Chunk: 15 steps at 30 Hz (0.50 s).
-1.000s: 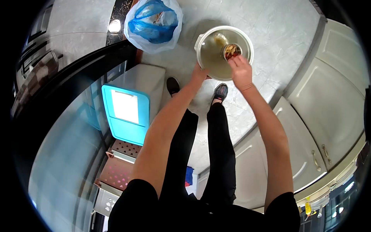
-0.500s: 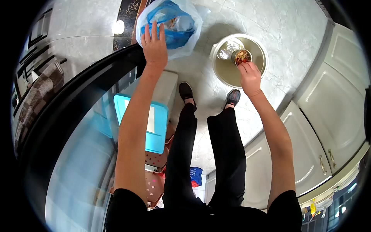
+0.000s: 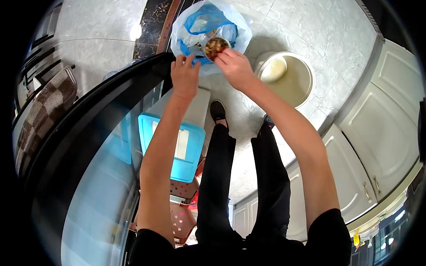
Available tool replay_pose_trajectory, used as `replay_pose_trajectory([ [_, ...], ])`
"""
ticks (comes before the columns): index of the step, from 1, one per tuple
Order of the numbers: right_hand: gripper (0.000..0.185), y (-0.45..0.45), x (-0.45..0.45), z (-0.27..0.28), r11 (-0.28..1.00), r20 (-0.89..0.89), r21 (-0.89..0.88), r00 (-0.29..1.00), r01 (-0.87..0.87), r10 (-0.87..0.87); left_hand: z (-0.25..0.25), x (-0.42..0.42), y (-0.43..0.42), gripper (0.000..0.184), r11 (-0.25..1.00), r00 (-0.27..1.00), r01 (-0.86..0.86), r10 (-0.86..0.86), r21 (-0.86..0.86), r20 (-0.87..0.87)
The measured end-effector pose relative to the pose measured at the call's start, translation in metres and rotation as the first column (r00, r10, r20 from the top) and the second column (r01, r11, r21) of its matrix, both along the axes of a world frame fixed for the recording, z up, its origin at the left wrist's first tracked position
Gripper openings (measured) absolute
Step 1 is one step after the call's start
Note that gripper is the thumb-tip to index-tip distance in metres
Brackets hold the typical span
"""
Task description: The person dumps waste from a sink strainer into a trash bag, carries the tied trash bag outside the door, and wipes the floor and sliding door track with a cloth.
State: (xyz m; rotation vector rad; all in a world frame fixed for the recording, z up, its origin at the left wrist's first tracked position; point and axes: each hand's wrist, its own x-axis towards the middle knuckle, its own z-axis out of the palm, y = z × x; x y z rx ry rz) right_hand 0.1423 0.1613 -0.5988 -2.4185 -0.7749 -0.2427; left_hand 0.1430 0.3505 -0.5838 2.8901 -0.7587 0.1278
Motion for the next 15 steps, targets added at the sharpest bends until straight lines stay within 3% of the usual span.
replay_pose_trajectory([
  [6, 0.008, 0.037, 0.034, -0.054, 0.979, -0.043, -0.181, 0.996, -0.09, 0.084, -0.003, -0.009, 0.008, 0.015, 0.999, 0.989, -0.019, 0.013, -0.043, -0.145],
  [11, 0.008, 0.042, 0.035, -0.064, 0.967, -0.074, -0.185, 0.983, -0.177, 0.166, -0.002, -0.006, 0.011, 0.019, 0.997, 0.986, -0.032, 0.021, -0.063, -0.165],
  [13, 0.01, 0.043, 0.036, -0.066, 0.995, -0.331, 0.099, 0.943, 0.018, 0.016, -0.003, -0.005, 0.01, 0.02, 0.996, 0.985, -0.038, 0.024, -0.081, -0.172],
  [14, 0.01, 0.044, 0.039, -0.068, 0.995, -0.333, 0.098, 0.943, 0.017, 0.016, -0.003, -0.006, 0.01, 0.02, 0.996, 0.982, -0.04, 0.024, -0.084, -0.189],
  [15, 0.013, 0.045, 0.044, -0.074, 0.945, -0.615, 0.247, 0.788, 0.212, -0.016, -0.004, -0.007, 0.01, 0.021, 0.995, 0.978, -0.042, 0.023, -0.086, -0.208],
])
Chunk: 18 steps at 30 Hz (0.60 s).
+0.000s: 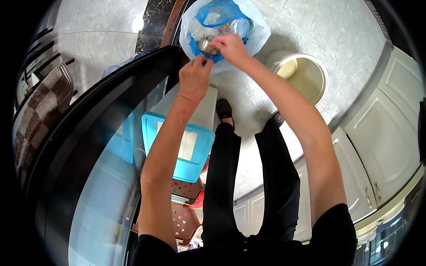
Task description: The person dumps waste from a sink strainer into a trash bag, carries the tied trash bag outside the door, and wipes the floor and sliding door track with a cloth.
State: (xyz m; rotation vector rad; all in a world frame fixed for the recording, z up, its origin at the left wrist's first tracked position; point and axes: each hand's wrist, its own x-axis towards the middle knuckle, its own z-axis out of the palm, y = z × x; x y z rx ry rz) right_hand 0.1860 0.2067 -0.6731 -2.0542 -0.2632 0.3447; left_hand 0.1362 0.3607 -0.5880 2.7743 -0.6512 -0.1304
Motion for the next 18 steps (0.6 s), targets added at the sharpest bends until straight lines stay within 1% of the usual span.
replay_pose_trajectory([
  [1, 0.017, 0.002, 0.005, -0.007, 0.973, -0.327, 0.161, 0.939, 0.167, -0.107, -0.001, 0.0, 0.001, 0.021, 1.0, 1.0, -0.001, 0.001, 0.0, -0.004],
  [2, 0.017, 0.004, 0.007, -0.014, 0.973, -0.331, 0.162, 0.938, 0.164, -0.103, -0.004, 0.0, 0.0, 0.021, 1.0, 1.0, -0.018, 0.018, -0.021, -0.005],
  [3, 0.022, 0.007, 0.005, -0.029, 0.978, -0.366, -0.058, 0.908, 0.199, -0.206, -0.005, -0.002, 0.0, 0.021, 0.998, 0.999, -0.034, 0.034, -0.043, -0.007],
  [4, 0.028, 0.01, 0.005, -0.035, 0.935, -0.375, -0.276, 0.871, 0.223, -0.318, -0.007, -0.003, 0.0, 0.021, 0.999, 1.0, -0.029, 0.028, -0.043, -0.013],
  [5, 0.028, 0.014, 0.006, -0.042, 0.935, -0.376, -0.274, 0.87, 0.226, -0.32, -0.009, -0.003, 0.0, 0.019, 0.998, 1.0, -0.018, 0.018, -0.066, 0.002],
  [7, 0.034, 0.023, 0.001, -0.043, 0.877, -0.4, -0.13, 0.785, 0.462, -0.473, -0.011, -0.008, 0.003, 0.017, 0.997, 1.0, -0.017, 0.018, -0.079, 0.003],
  [8, 0.037, 0.017, -0.001, -0.043, 0.897, -0.342, -0.303, 0.841, 0.323, -0.419, -0.013, -0.009, 0.003, 0.017, 0.996, 1.0, -0.004, 0.005, -0.089, 0.008],
  [9, 0.037, 0.014, -0.001, -0.054, 0.896, -0.346, -0.308, 0.84, 0.32, -0.419, -0.014, -0.008, 0.002, 0.018, 0.995, 1.0, 0.011, -0.009, -0.102, 0.021],
  [10, 0.035, 0.014, 0.003, -0.069, 0.913, -0.311, -0.344, 0.891, 0.218, -0.33, -0.014, -0.009, 0.001, 0.018, 0.995, 1.0, 0.007, -0.005, -0.103, 0.019],
  [11, 0.034, 0.015, 0.003, -0.083, 0.918, -0.282, -0.38, 0.931, 0.111, -0.23, -0.013, -0.012, 0.0, 0.017, 0.988, 0.999, -0.047, 0.045, -0.149, -0.02],
  [12, 0.036, 0.02, 0.008, -0.075, 0.852, -0.667, -0.092, 0.603, 0.516, -0.438, -0.013, -0.016, -0.001, 0.018, 0.976, 0.994, -0.103, 0.092, -0.191, -0.065],
  [13, 0.036, 0.017, 0.009, -0.062, 0.853, -0.672, -0.096, 0.599, 0.513, -0.435, -0.013, -0.021, -0.002, 0.018, 0.976, 0.993, -0.107, 0.094, -0.19, -0.073],
  [14, 0.035, 0.014, 0.009, -0.049, 0.876, -0.562, -0.264, 0.674, 0.404, -0.48, -0.013, -0.024, -0.003, 0.02, 0.918, 0.945, -0.302, 0.252, -0.258, -0.209],
  [15, 0.034, 0.012, 0.01, -0.047, 0.851, -0.439, -0.431, 0.754, 0.3, -0.489, -0.014, -0.024, -0.004, 0.023, 0.82, 0.856, -0.489, 0.386, -0.297, -0.344],
  [16, 0.036, 0.016, 0.009, -0.045, 0.834, -0.561, -0.351, 0.618, 0.425, -0.551, -0.016, -0.023, -0.005, 0.023, 0.819, 0.856, -0.49, 0.388, -0.298, -0.34],
  [17, 0.036, 0.017, 0.009, -0.044, 0.836, -0.562, -0.35, 0.619, 0.423, -0.549, -0.018, -0.022, -0.007, 0.028, 0.578, 0.652, -0.747, 0.542, -0.328, -0.53],
  [18, 0.033, 0.017, 0.009, -0.032, 0.789, -0.718, -0.225, 0.45, 0.571, -0.53, -0.023, -0.022, -0.007, 0.034, 0.274, 0.391, -0.92, 0.592, -0.28, -0.705],
])
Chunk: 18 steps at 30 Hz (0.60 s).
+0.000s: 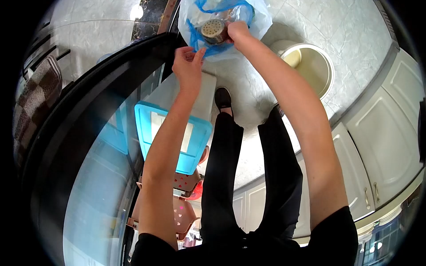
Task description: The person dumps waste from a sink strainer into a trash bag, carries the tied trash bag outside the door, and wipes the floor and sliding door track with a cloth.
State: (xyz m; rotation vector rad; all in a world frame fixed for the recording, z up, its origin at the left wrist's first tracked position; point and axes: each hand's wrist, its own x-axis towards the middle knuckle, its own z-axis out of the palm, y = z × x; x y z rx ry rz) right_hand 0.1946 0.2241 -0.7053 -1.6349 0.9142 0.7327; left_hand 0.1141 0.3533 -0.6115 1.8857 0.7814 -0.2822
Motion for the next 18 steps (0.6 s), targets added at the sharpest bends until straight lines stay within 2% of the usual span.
replay_pose_trajectory([
  [1, 0.03, -0.001, -0.001, 0.007, 0.957, -0.104, 0.19, 0.974, 0.218, -0.201, -0.02, -0.004, 0.005, 0.034, 1.0, 1.0, 0.002, -0.002, -0.002, -0.002],
  [2, 0.03, -0.001, -0.002, 0.003, 0.957, -0.105, 0.188, 0.974, 0.219, -0.202, -0.05, -0.011, 0.014, 0.038, 0.963, 1.0, -0.006, 0.001, 0.27, 0.019],
  [4, 0.024, -0.001, -0.003, -0.006, 0.813, -0.209, 0.289, 0.862, 0.506, -0.462, -0.06, -0.003, 0.016, 0.042, 0.853, 0.999, -0.021, -0.002, 0.522, 0.042],
  [5, 0.024, 0.0, -0.005, -0.011, 0.812, -0.212, 0.287, 0.861, 0.508, -0.463, -0.065, 0.0, 0.019, 0.039, 0.932, 0.987, 0.034, 0.025, 0.361, -0.156],
  [6, 0.024, 0.002, -0.008, -0.014, 0.751, -0.274, 0.33, 0.819, 0.572, -0.504, -0.065, 0.001, 0.019, 0.036, 0.982, 0.936, 0.055, 0.013, 0.181, -0.353],
  [7, 0.024, 0.003, -0.011, -0.017, 0.683, -0.335, 0.364, 0.774, 0.633, -0.538, -0.065, -0.001, 0.018, 0.036, 0.983, 0.934, 0.059, 0.008, 0.176, -0.358],
  [8, 0.025, 0.007, -0.014, -0.02, 0.697, -0.33, 0.394, 0.8, 0.599, -0.501, -0.065, -0.002, 0.017, 0.032, 0.995, 0.936, -0.064, 0.033, -0.077, -0.35],
  [9, 0.025, 0.009, -0.017, -0.018, 0.696, -0.331, 0.389, 0.797, 0.604, -0.506, -0.067, -0.004, 0.019, 0.028, 0.929, 0.935, -0.18, 0.059, -0.324, -0.35],
  [10, 0.024, 0.013, -0.021, -0.016, 0.665, -0.367, 0.377, 0.763, 0.645, -0.532, -0.068, -0.005, 0.021, 0.028, 0.929, 0.934, -0.176, 0.054, -0.325, -0.354],
  [12, 0.023, 0.02, -0.027, -0.011, 0.618, -0.408, 0.359, 0.713, 0.699, -0.57, -0.068, -0.008, 0.028, 0.023, 0.926, 0.929, -0.282, 0.199, -0.249, -0.311],
  [13, 0.023, 0.023, -0.03, -0.008, 0.614, -0.411, 0.359, 0.71, 0.703, -0.572, -0.066, -0.009, 0.028, 0.023, 0.928, 0.929, -0.279, 0.196, -0.247, -0.313],
  [15, 0.022, 0.028, -0.038, -0.004, 0.663, -0.373, 0.319, 0.733, 0.677, -0.569, -0.061, -0.012, 0.028, 0.018, 0.971, 0.969, -0.17, 0.133, -0.168, -0.209],
  [18, 0.021, 0.035, -0.044, 0.001, 0.665, -0.345, 0.269, 0.715, 0.697, -0.609, -0.049, -0.016, 0.028, 0.018, 0.977, 0.974, -0.114, 0.075, -0.179, -0.213],
])
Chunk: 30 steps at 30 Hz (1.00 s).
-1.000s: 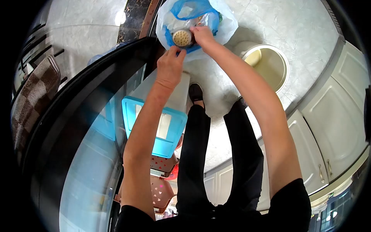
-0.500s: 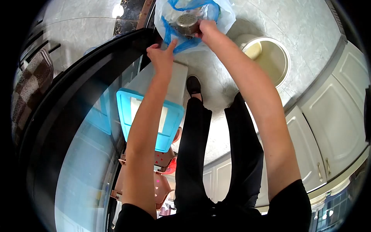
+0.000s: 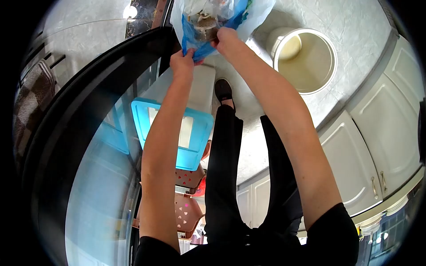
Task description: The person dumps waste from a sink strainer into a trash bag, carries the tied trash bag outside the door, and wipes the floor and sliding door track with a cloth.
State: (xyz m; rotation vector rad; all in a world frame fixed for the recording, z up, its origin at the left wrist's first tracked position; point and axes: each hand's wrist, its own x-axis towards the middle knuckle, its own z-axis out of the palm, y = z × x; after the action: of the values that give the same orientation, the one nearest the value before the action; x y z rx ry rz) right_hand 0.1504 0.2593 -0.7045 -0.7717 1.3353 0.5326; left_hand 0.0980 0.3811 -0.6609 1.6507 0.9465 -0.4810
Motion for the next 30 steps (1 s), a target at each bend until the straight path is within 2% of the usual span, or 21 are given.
replay_pose_trajectory([
  [1, 0.021, 0.0, 0.0, 0.004, 1.0, -0.003, -0.001, 1.0, 0.0, 0.0, 0.004, 0.0, 0.001, 0.018, 1.0, 1.0, 0.0, 0.0, -0.001, -0.003],
  [3, 0.02, 0.001, 0.001, 0.006, 0.949, 0.116, 0.253, 0.968, 0.188, -0.223, 0.01, -0.002, 0.006, 0.017, 0.998, 0.997, -0.056, 0.055, -0.018, -0.053],
  [7, 0.019, 0.021, -0.021, 0.002, 0.989, 0.15, 0.133, 0.985, 0.067, -0.087, 0.018, -0.012, 0.023, 0.018, 0.997, 0.987, -0.067, 0.06, -0.038, -0.152],
  [8, 0.014, 0.026, -0.03, 0.002, 0.979, 0.188, -0.094, 0.963, -0.18, 0.195, 0.02, -0.014, 0.027, 0.018, 0.998, 0.985, -0.065, 0.062, -0.013, -0.162],
  [9, 0.011, 0.034, -0.033, 0.0, 0.859, 0.163, -0.319, 0.87, -0.399, 0.465, 0.021, -0.012, 0.032, 0.018, 0.998, 0.983, -0.066, 0.067, 0.011, -0.169],
  [10, 0.014, 0.044, -0.025, -0.003, 0.98, 0.043, -0.163, 0.992, -0.113, 0.122, 0.021, -0.009, 0.037, 0.018, 0.998, 0.984, -0.068, 0.069, 0.017, -0.165],
  [11, 0.014, 0.043, -0.028, -0.01, 0.98, 0.041, -0.161, 0.992, -0.115, 0.123, 0.02, -0.007, 0.041, 0.018, 0.996, 0.983, -0.079, 0.083, 0.031, -0.165],
  [12, 0.017, 0.043, -0.046, -0.034, 0.831, 0.124, -0.357, 0.861, -0.426, 0.494, 0.021, -0.009, 0.041, 0.018, 0.995, 0.98, -0.088, 0.094, 0.044, -0.173],
  [14, 0.02, 0.04, -0.051, -0.027, 0.556, 0.129, -0.556, 0.596, -0.618, 0.792, 0.028, -0.011, 0.038, 0.016, 0.997, 0.976, -0.061, 0.071, 0.054, -0.207],
  [15, 0.022, 0.039, -0.037, 0.008, 0.728, 0.09, -0.456, 0.788, -0.512, 0.61, 0.029, -0.005, 0.039, 0.015, 0.997, 0.974, -0.044, 0.057, 0.067, -0.221],
  [16, 0.024, 0.039, -0.03, 0.028, 0.86, 0.012, -0.355, 0.918, -0.366, 0.395, 0.03, 0.0, 0.04, 0.015, 0.996, 0.975, -0.053, 0.067, 0.072, -0.214],
  [19, 0.025, 0.045, -0.038, 0.01, 0.801, -0.024, -0.379, 0.87, -0.464, 0.493, 0.033, -0.011, 0.033, 0.015, 0.998, 0.978, -0.045, 0.053, 0.042, -0.199],
  [20, 0.026, 0.039, -0.043, 0.004, 0.506, 0.027, -0.43, 0.55, -0.747, 0.835, 0.032, -0.009, 0.031, 0.015, 0.998, 0.98, -0.052, 0.058, 0.036, -0.189],
  [21, 0.027, 0.032, -0.045, 0.004, 0.153, 0.044, -0.574, 0.156, -0.805, 0.987, 0.03, -0.008, 0.033, 0.016, 0.998, 0.981, -0.056, 0.061, 0.032, -0.182],
  [22, 0.027, 0.043, -0.042, 0.003, 0.543, 0.093, -0.54, 0.595, -0.643, 0.798, 0.028, -0.008, 0.037, 0.016, 0.997, 0.982, -0.062, 0.067, 0.035, -0.179],
  [23, 0.029, 0.049, -0.041, 0.001, 0.809, 0.116, -0.49, 0.896, -0.323, 0.428, 0.025, -0.009, 0.039, 0.016, 0.996, 0.983, -0.092, 0.092, 0.007, -0.161],
  [24, 0.03, 0.045, -0.035, 0.02, 0.815, 0.123, -0.479, 0.895, -0.325, 0.429, 0.024, -0.012, 0.038, 0.015, 0.993, 0.983, -0.114, 0.108, -0.028, -0.151],
  [27, 0.033, 0.047, -0.047, -0.02, 0.784, 0.154, -0.491, 0.848, -0.379, 0.507, 0.025, -0.011, 0.038, 0.015, 0.982, 0.958, -0.164, 0.136, -0.092, -0.251],
  [28, 0.034, 0.037, -0.04, 0.017, 0.95, 0.269, -0.216, 0.921, -0.227, 0.281, 0.025, -0.009, 0.04, 0.015, 0.982, 0.96, -0.167, 0.141, -0.092, -0.242],
  [29, 0.034, 0.031, -0.041, 0.04, 0.949, 0.269, -0.219, 0.921, -0.227, 0.283, 0.025, -0.011, 0.04, 0.016, 0.976, 0.952, -0.174, 0.133, -0.131, -0.276],
  [30, 0.029, 0.025, -0.044, 0.058, 0.901, 0.326, -0.306, 0.856, -0.306, 0.401, 0.024, -0.014, 0.039, 0.019, 0.969, 0.942, -0.181, 0.121, -0.17, -0.313],
])
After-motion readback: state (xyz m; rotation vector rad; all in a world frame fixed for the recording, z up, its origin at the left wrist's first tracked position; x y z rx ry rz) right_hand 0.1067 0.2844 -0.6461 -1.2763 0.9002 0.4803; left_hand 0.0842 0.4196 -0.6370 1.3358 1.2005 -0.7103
